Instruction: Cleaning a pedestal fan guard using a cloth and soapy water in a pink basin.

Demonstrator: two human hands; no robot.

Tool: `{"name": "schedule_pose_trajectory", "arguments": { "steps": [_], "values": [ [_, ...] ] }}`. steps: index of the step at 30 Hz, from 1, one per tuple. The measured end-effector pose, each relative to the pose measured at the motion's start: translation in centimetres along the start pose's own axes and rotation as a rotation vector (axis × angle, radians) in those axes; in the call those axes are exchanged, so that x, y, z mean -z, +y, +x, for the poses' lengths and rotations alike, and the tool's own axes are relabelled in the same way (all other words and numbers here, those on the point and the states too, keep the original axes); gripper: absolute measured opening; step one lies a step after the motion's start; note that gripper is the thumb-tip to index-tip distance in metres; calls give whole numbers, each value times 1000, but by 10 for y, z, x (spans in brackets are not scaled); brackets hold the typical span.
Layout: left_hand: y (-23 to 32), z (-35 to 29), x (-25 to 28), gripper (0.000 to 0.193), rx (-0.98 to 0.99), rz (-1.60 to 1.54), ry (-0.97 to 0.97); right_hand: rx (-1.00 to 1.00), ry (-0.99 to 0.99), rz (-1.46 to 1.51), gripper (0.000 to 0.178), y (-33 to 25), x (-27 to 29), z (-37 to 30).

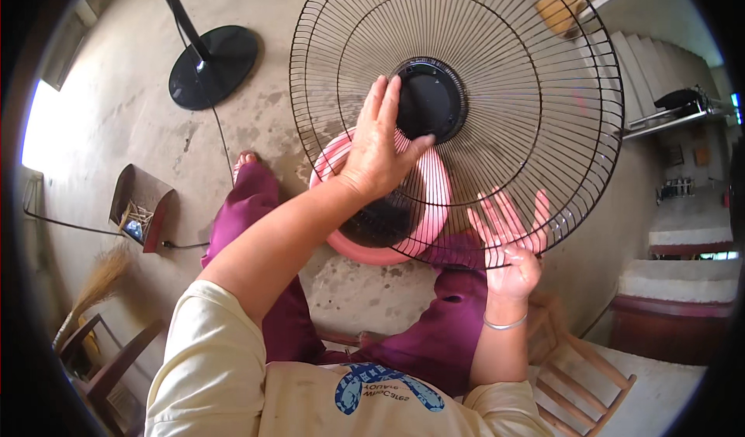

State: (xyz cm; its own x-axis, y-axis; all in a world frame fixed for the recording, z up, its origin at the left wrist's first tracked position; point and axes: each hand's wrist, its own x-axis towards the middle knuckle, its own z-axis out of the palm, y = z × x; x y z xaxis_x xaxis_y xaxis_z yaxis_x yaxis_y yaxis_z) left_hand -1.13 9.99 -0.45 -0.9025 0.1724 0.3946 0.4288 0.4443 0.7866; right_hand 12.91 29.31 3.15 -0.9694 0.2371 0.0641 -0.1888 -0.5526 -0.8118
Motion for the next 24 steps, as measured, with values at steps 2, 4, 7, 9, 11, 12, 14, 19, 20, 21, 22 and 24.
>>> {"name": "schedule_pose_trajectory", "arguments": {
  "steps": [2,4,7,9,11,12,14,19,20,21,22,24],
  "values": [
    [-3,-2,-13,103,83,-24,60,26,-12,-68,84,3,-8,1],
    [-2,3,-14,106,146,-67,66,29,-29,-130,85,6,-9,3],
    [-2,10,-11,110,195,-53,108,29,-38,-181,86,11,-9,5],
    [-1,16,-5,108,294,-133,124,29,-35,-155,86,13,-10,6],
    [-5,17,-3,105,269,-112,138,15,-34,-140,88,15,-10,6],
    [-3,18,-2,103,253,-101,143,5,-28,-125,90,15,-11,6],
    [-3,17,-2,102,240,-91,148,3,-38,-109,92,16,-11,6],
    [-9,17,-2,94,131,13,265,6,-85,-88,91,19,-13,3],
    [-9,17,-1,94,131,15,268,3,-83,-87,91,19,-14,4],
    [-6,17,1,89,96,34,286,3,-80,-88,91,19,-14,4],
    [-3,18,4,85,62,53,303,0,-67,-94,90,19,-14,4],
    [0,18,10,81,-1,87,306,-13,-76,-79,89,19,-14,4]
  ]
}}
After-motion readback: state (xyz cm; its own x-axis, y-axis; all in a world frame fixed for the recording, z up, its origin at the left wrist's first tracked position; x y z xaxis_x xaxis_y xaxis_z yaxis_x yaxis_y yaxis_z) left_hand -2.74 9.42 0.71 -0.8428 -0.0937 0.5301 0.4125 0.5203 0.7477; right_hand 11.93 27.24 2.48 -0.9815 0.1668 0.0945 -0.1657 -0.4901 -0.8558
